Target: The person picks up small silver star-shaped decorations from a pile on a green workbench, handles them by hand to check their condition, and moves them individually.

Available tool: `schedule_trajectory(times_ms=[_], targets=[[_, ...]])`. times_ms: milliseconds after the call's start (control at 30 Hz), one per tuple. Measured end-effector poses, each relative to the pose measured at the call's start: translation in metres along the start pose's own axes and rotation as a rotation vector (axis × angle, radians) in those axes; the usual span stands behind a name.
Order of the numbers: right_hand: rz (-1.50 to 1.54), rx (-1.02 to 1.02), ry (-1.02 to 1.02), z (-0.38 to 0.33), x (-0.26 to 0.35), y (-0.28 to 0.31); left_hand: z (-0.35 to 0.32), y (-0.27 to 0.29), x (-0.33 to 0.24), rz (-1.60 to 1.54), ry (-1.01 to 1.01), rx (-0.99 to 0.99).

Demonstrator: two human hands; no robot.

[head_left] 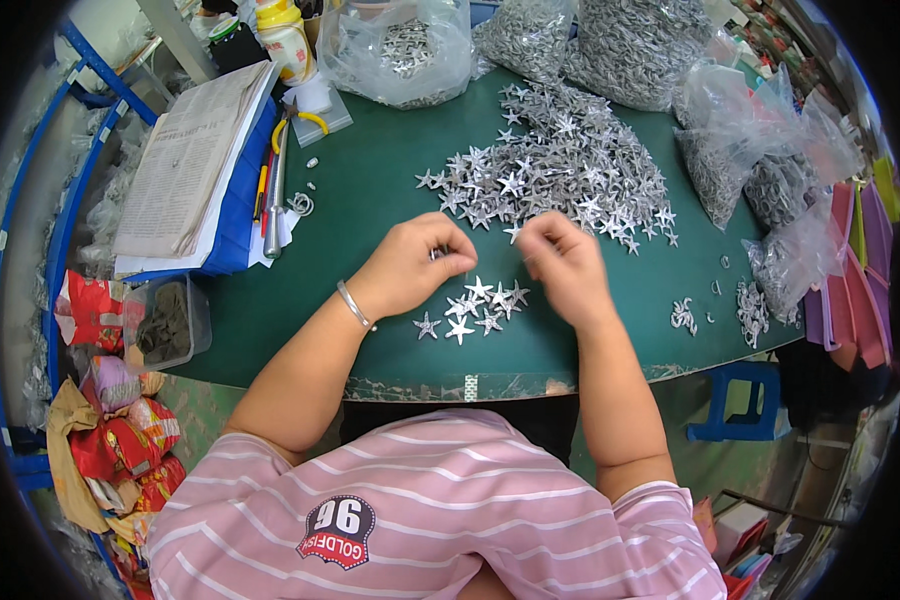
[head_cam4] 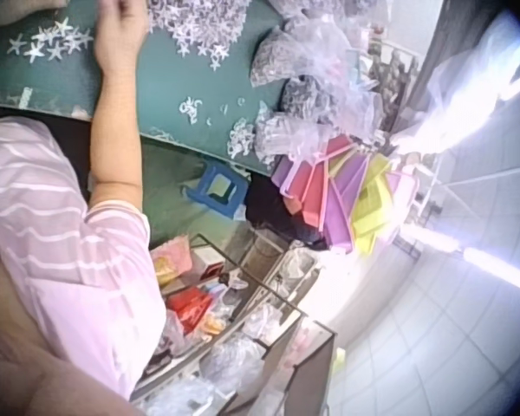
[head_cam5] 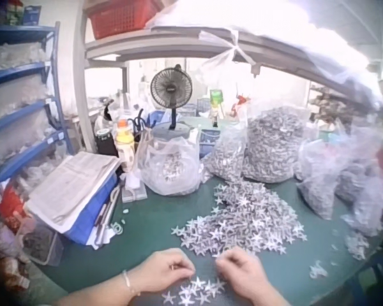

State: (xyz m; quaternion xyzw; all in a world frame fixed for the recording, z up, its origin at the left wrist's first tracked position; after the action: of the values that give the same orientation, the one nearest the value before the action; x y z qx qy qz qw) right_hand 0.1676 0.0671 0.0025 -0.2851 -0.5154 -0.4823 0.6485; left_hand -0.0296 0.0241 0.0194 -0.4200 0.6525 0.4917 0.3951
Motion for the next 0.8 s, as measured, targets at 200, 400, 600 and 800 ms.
schedule_trajectory(times_ms=[200,400,600,800], targets=[[0.442,-0.248,-0.224,0.007,0.003,0.018,0.007,0.012,0.009,-1.21,0.195,0.363],[-0.921,0.049,0.155,0.004,0.009,-0.012,0.011,0.015,0.023,-1.138,0.176,0.395],[-0.828,0.043,0.159,0.001,0.005,0.0,0.007,0.012,0.014,-1.053,0.24,0.296],[-0.815,0.061,0.211,0.001,0.003,-0.005,0.009,0.009,0.012,-0.497,0.417,-0.054]])
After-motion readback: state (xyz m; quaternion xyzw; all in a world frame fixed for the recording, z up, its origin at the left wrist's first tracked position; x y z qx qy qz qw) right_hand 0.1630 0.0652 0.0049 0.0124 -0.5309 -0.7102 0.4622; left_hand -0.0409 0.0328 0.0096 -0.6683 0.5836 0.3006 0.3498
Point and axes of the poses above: each hand's wrist, its own z-axis towards the middle knuckle, its own y-axis out of the back of the hand, x = y × z, the point moved 3 cm from there along z, towards the middle knuckle, and after that the axes turned 15 degrees about y, right-handed, at the moved point
